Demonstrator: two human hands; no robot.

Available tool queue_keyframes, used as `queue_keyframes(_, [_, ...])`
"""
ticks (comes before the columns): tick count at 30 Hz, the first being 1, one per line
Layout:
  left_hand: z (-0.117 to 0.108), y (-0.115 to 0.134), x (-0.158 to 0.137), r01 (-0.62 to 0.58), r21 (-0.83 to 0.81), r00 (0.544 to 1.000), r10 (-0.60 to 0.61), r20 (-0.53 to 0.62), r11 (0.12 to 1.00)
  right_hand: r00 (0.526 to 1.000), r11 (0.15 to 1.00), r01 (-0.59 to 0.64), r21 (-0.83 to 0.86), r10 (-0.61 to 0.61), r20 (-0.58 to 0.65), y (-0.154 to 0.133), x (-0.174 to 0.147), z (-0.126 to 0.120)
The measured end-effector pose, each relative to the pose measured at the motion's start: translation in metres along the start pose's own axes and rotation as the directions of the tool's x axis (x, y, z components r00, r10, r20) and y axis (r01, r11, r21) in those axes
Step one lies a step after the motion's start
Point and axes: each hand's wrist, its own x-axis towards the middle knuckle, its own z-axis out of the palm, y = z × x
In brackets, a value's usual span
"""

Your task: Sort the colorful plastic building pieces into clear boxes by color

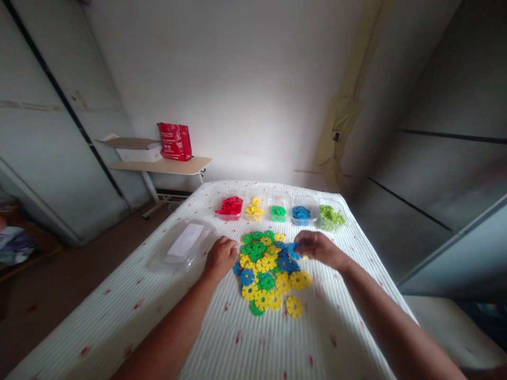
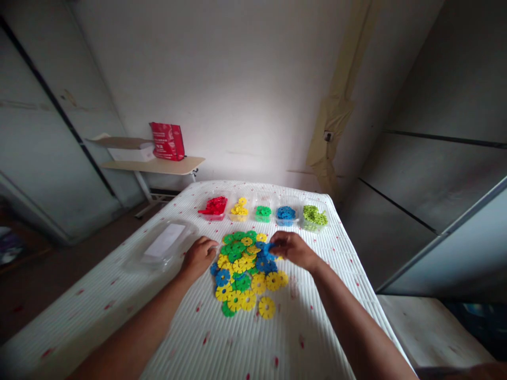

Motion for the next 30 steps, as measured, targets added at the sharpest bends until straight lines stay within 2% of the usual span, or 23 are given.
queue_keyframes(2, [-0.001,0.001,0.0,0.012,-0.004,1.0,-0.012,0.004,1.0,0.962,0.998,-0.056,-0.041,0.042,-0.27,0.004,0.026,-0.025])
queue_keyframes(5, [-0.002,0.001,0.0,0.018,-0.014,1.0,-0.018,0.004,1.0,0.822,0.986,-0.142,-0.083,0.07,-0.565,0.007,0.056,-0.054])
queue_keyframes(7, [-0.002,0.002,-0.001,0.012,-0.023,1.0,-0.012,-0.003,1.0,0.745,0.978,-0.194,-0.077,0.096,-0.66,0.008,0.066,-0.062])
queue_keyframes(9, [-0.002,0.001,-0.001,0.008,-0.032,1.0,-0.009,-0.009,0.999,0.711,0.972,-0.218,-0.09,0.095,-0.696,0.01,0.067,-0.062])
queue_keyframes(11, [-0.001,0.0,-0.001,0.004,-0.038,1.0,-0.004,-0.016,0.999,0.72,0.971,-0.19,-0.146,0.036,-0.693,0.016,0.059,-0.055])
queue_keyframes(14, [0.001,-0.001,-0.002,0.008,-0.049,1.0,-0.009,-0.025,0.999,0.766,0.955,-0.109,-0.276,-0.097,-0.636,0.034,0.037,-0.038])
queue_keyframes(17, [0.001,-0.001,-0.002,0.034,-0.077,0.999,-0.036,-0.032,0.996,0.818,0.894,-0.067,-0.443,-0.205,-0.537,0.058,0.012,-0.021])
queue_keyframes(19, [0.0,0.001,0.001,0.047,-0.113,0.998,-0.051,-0.033,0.993,0.828,0.851,-0.058,-0.522,-0.251,-0.502,0.074,-0.001,-0.013])
queue_keyframes(24, [0.0,0.007,0.022,0.025,-0.164,1.0,-0.023,0.016,0.986,0.825,0.832,-0.12,-0.542,-0.22,-0.521,0.099,-0.008,-0.004])
queue_keyframes(30, [0.009,0.015,0.051,0.032,-0.003,0.99,-0.031,0.136,0.999,0.833,0.825,-0.081,-0.559,-0.252,-0.493,0.106,-0.003,-0.004])
